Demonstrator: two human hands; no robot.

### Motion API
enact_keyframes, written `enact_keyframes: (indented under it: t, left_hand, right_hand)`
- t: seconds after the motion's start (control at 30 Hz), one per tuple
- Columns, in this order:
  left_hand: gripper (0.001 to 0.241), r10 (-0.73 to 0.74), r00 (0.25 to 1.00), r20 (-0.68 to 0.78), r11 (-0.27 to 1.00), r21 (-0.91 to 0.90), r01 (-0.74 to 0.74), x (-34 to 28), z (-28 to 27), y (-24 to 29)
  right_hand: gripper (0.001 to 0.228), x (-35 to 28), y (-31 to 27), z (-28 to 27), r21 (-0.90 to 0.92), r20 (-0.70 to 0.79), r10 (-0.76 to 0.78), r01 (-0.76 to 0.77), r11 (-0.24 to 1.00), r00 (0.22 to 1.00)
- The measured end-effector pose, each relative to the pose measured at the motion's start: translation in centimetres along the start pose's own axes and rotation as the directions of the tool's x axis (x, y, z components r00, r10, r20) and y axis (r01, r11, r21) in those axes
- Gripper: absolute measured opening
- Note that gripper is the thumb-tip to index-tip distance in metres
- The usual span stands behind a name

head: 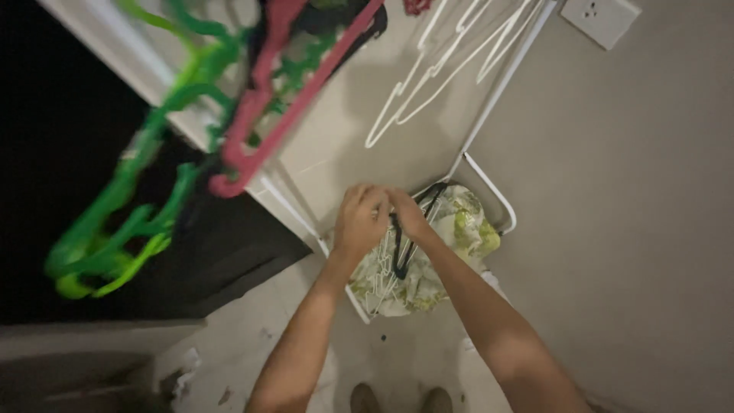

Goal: The person organizes a pile of mixed plastic and wire hangers on a white metal rack, sorting them by color and type. They then pick up a green and white patterned curtain and hang it on the rack using white plastic rings.

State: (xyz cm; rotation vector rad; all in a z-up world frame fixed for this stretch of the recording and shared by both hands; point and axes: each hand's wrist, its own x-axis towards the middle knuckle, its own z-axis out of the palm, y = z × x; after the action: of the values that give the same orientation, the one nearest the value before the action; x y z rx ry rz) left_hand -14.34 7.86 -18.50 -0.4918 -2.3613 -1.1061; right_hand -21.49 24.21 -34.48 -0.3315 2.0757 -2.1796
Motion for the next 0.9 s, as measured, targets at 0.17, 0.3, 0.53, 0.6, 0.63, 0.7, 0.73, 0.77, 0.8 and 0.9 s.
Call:
enact_keyframes:
  t: [0.17,0.3,0.53,0.6,0.63,0.7,0.73,0.77,0.8,0.9]
  left_hand:
    - [0.040,-0.297,0.932,0.207,0.955,0.082,0.286,-6.2,9.4,-7.5]
    - [0.049,-0.436,0.782,0.446,0.890,0.086,0.447,-12.3,17.3,-15.0]
    - [0.047,-0.431,0.689,0.582,0.899,0.216,0.380,-23.5,29.5,-25.5]
    - [0.047,-0.470,0.601,0.646,0.876,0.261,0.405,-24.5,31.6,-26.7]
    - [0.047,-0.473,0.596,0.649,0.874,0.264,0.407,-25.1,32.3,-27.2]
    - [0.055,-0.451,0.648,0.613,0.883,0.202,0.423,-26.3,33.7,-27.7]
    - [0.055,-0.452,0.647,0.614,0.882,0.198,0.427,-26.7,34.5,-28.1]
    - [0.047,-0.502,0.621,0.602,0.855,0.241,0.458,-27.2,35.2,-28.4]
    - [0.040,-0.544,0.595,0.591,0.830,0.277,0.484,-27.3,36.1,-28.6]
    - [0.049,-0.394,0.779,0.488,0.919,0.210,0.333,-29.6,39.0,-31.2]
  right_hand:
    - [0.062,-1.9,11.5,-5.2,-0.096,-0.157,0.280,-0.297,0.950,0.947]
    - [0.071,-4.3,14.4,-5.8,-0.093,-0.236,0.491,-0.522,0.848,0.839]
    - [0.070,-6.5,33.1,-8.3,-0.272,-0.219,0.498,-0.542,0.795,0.839]
    - [0.066,-7.2,37.1,-8.6,-0.101,-0.139,0.366,-0.381,0.919,0.920]
    - [0.066,-7.6,37.4,-8.2,-0.097,-0.138,0.371,-0.386,0.917,0.918]
    - [0.060,-8.8,37.5,-7.7,-0.096,-0.125,0.370,-0.383,0.919,0.920]
    - [0.060,-9.3,41.3,-8.3,-0.100,-0.125,0.373,-0.386,0.917,0.919]
    - [0.058,-9.8,44.9,-8.9,-0.078,-0.086,0.342,-0.349,0.934,0.936]
    - [0.059,-10.3,48.3,-9.9,-0.058,-0.055,0.306,-0.309,0.949,0.950]
    - [0.059,-10.2,37.1,-7.1,-0.218,-0.212,0.429,-0.470,0.855,0.878]
